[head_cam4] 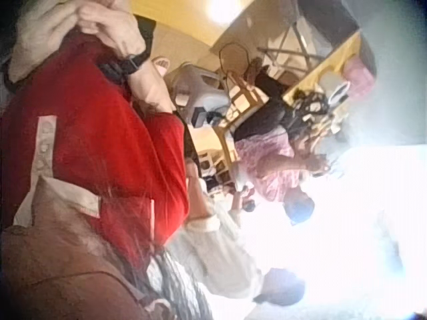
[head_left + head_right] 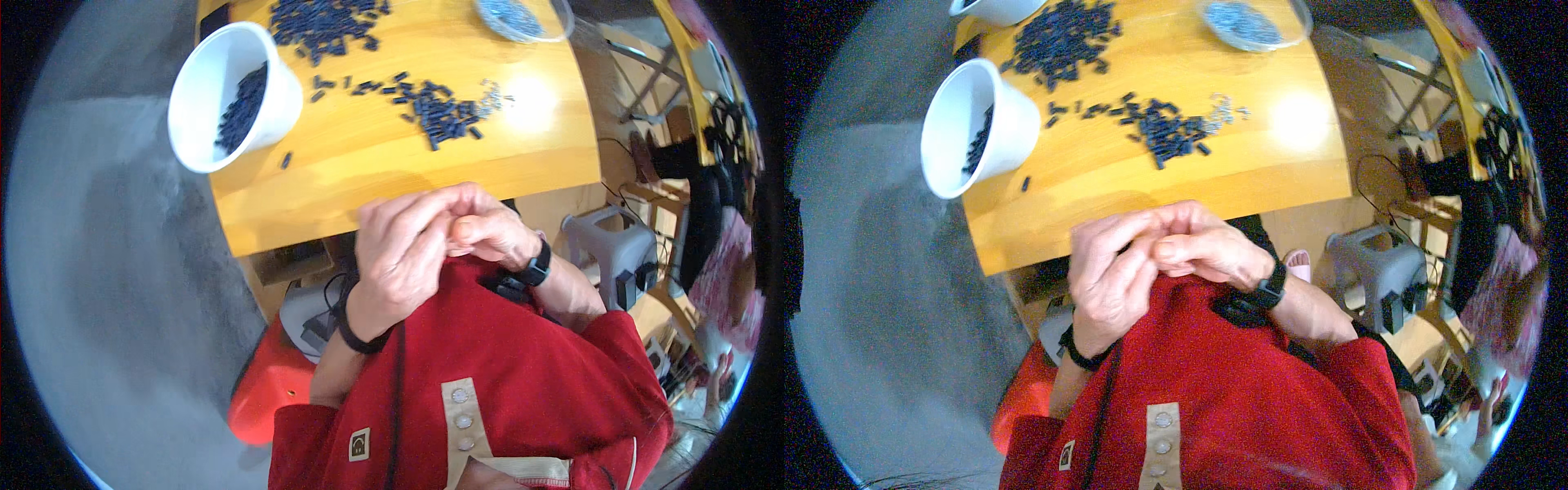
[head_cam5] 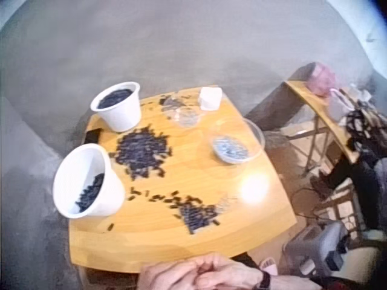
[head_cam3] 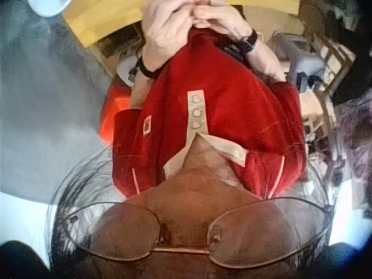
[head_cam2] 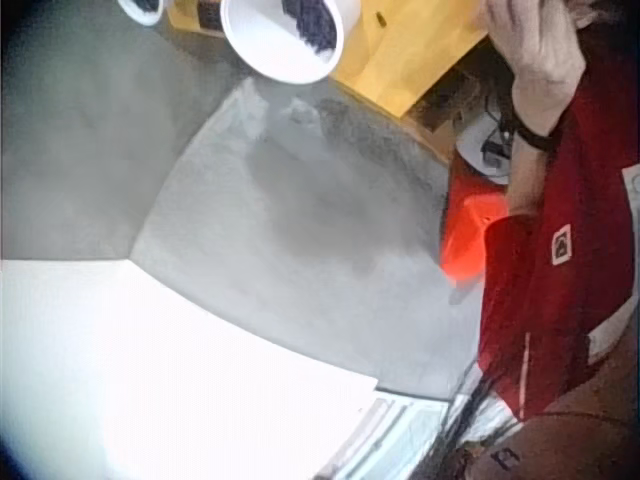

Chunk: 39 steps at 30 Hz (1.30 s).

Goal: The person assembles components by hand, picking up a black plastic piece and a small metal pin and inserting the pin into the plastic piece. They repeat this process, handling one plastic piece and one pin at a time from the table.

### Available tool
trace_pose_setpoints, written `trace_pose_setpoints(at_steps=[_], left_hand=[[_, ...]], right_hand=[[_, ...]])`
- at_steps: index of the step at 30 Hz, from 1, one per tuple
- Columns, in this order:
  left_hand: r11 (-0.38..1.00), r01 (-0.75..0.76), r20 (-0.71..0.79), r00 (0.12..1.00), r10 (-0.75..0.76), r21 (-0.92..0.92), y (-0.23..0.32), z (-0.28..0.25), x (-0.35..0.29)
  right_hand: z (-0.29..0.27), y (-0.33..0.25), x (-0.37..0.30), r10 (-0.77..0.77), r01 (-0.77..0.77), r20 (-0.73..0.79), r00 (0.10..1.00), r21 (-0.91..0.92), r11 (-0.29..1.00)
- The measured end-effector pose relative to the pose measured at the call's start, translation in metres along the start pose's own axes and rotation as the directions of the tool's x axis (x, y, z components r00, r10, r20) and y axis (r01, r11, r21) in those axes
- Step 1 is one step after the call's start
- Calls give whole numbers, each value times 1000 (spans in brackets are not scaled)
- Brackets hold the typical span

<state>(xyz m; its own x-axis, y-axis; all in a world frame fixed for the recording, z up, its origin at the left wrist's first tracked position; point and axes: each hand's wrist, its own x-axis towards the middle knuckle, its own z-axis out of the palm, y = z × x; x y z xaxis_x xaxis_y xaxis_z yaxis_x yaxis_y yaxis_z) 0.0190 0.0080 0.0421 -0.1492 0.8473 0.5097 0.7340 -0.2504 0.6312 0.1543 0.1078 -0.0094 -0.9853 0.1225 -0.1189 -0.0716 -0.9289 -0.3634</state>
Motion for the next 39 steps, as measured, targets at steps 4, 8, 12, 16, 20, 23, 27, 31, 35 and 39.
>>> trace_pose_setpoints(at_steps=[4,8,12,16,20,23,27,31,35,39], left_hand=[[997,-25,-43,999,21,-77,-5,7,-4],[995,-10,-103,995,-1,-98,-7,5,-8],[992,22,-128,991,-38,-123,-8,4,-13],[994,95,-143,984,-103,-60,-15,-6,-19],[886,379,-237,917,-321,268,-39,-27,-33],[770,457,-316,885,-343,445,-74,-42,-39],[665,412,-286,911,-297,623,-110,-49,-37],[521,385,-204,906,-371,762,-116,-52,-29],[500,384,-201,903,-380,776,-123,-51,-29],[542,366,-217,922,-320,756,-126,-48,-34]], right_hand=[[2,2,-6,-66,49,-154,986,-109,993],[5,3,1,-89,70,-146,985,-128,989],[9,7,6,-45,23,-157,987,-136,990],[11,5,10,39,-60,-161,986,-128,990],[10,-1,7,-113,-34,-325,939,-416,909],[3,-6,-1,-272,-17,-376,886,-613,790],[10,-5,-2,-404,-1,-424,811,-691,723],[7,-4,-1,-512,-33,-418,751,-797,603],[3,-11,4,-592,-65,-382,710,-872,485],[4,-24,7,-682,-143,-314,661,-944,297]])
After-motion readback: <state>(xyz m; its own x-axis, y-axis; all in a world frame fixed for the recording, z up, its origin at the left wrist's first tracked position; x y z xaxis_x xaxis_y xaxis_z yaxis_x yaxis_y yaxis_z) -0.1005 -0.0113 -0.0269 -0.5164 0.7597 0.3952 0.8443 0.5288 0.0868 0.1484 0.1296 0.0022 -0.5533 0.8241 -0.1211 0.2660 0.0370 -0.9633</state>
